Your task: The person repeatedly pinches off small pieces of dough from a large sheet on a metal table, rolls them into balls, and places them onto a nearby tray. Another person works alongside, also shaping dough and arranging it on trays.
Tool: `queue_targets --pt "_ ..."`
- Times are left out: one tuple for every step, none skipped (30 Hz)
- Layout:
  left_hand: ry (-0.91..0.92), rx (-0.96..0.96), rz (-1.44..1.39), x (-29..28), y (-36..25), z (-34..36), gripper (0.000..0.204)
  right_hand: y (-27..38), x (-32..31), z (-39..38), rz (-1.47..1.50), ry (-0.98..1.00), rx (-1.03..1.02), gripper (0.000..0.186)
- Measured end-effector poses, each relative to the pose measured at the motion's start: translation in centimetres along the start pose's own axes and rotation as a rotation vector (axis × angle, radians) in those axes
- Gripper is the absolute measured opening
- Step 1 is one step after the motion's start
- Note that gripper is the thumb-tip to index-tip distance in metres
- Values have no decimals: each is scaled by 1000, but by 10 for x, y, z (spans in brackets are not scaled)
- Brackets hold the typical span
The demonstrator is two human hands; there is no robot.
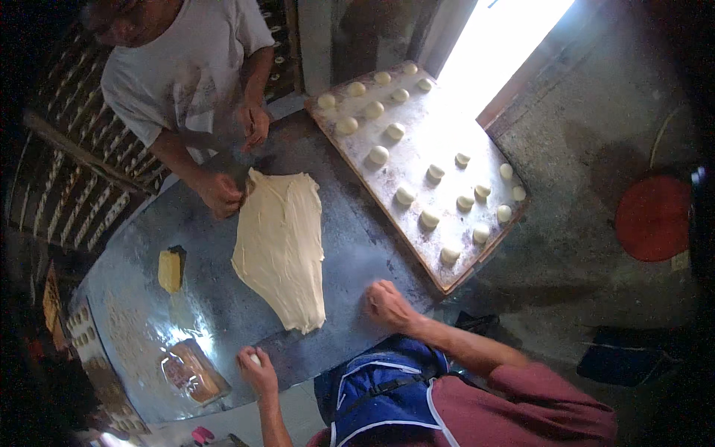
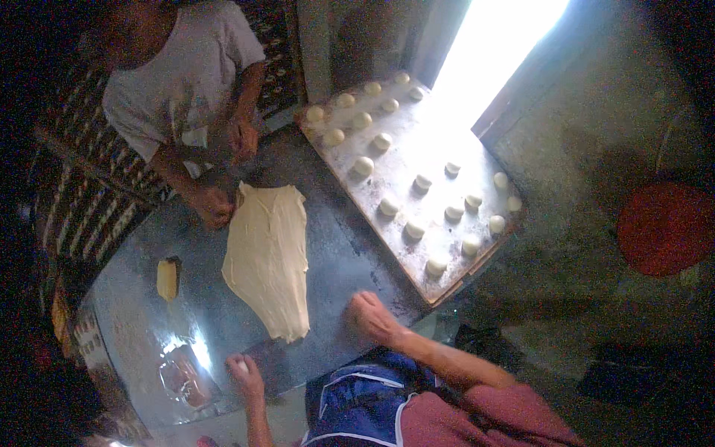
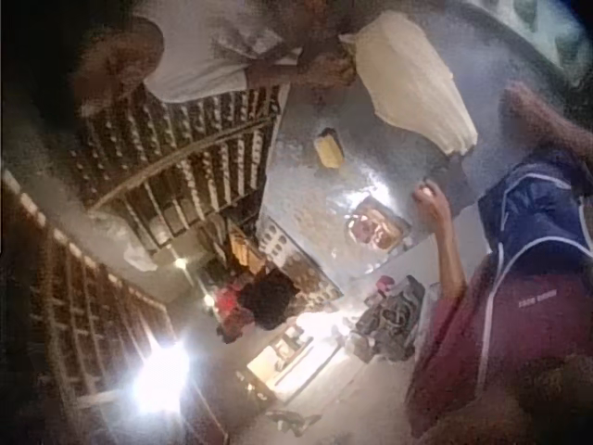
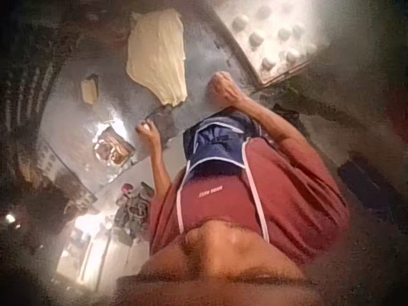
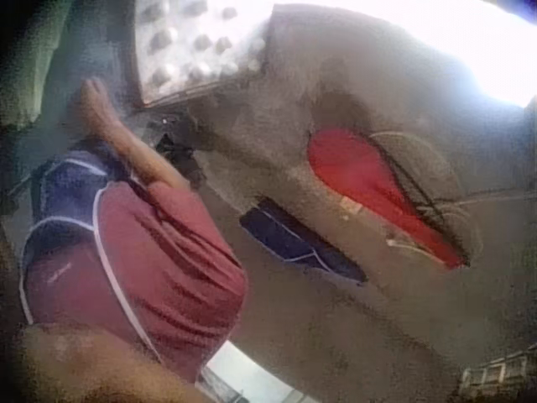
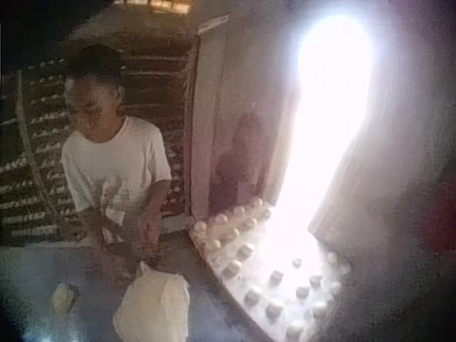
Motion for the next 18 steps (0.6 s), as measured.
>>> queue_targets --pt "35 77 168 -12 -22 -2 23 -17 -3 -18 7 25 34 24" --pt "114 135 138 -26 -39 2 23 -33 -7 -34 17 46 65 26" --pt "184 185 115 -42 -51 6 23 -44 -8 -43 35 65 87 28" --pt "238 225 99 -59 -60 13 24 -34 -15 -31 9 86 61 27" --pt "395 232 199 -69 -62 20 26 -13 -33 -9 -14 104 25 26" --pt "563 244 294 -76 -63 26 29 -4 -47 -1 -49 123 4 26" --pt "739 268 387 -74 -76 32 32 -4 -51 -13 -63 60 -59 34" --pt "757 348 349 -68 -101 40 35 -10 -48 -26 19 146 -68 41" --pt "765 408 314 -68 -130 44 37 -10 -46 -27 70 215 -50 39" --pt "796 491 271 -55 -168 49 39 -15 -51 -34 108 288 0 38" --pt "736 584 138 -44 -225 55 40 -26 -58 -36 260 304 60 34" --pt "696 643 47 -32 -283 62 45 -37 -65 -37 422 315 111 31" --pt "635 726 -58 -15 -345 69 50 -50 -101 -24 456 214 110 25" --pt "567 815 -156 2 -406 75 56 -79 -131 -22 517 27 260 29" --pt "485 926 -278 25 -470 78 64 -108 -179 -16 505 -179 291 34" --pt "421 1055 -371 46 -526 85 70 -134 -226 -4 325 -261 391 38" --pt "404 1092 -442 73 -575 94 66 -164 -264 6 231 -403 381 38" --pt "402 1105 -549 108 -628 97 67 -188 -302 5 159 -613 463 38"
Point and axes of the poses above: each hand's wrist, its own z-axis towards the middle knuckle, its own x-axis out of the palm, y = z × x, the point moved 5 cm from there along z, towards the middle knuckle, and after that the axes turned 12 degrees about -x, right-handed, at the moved point
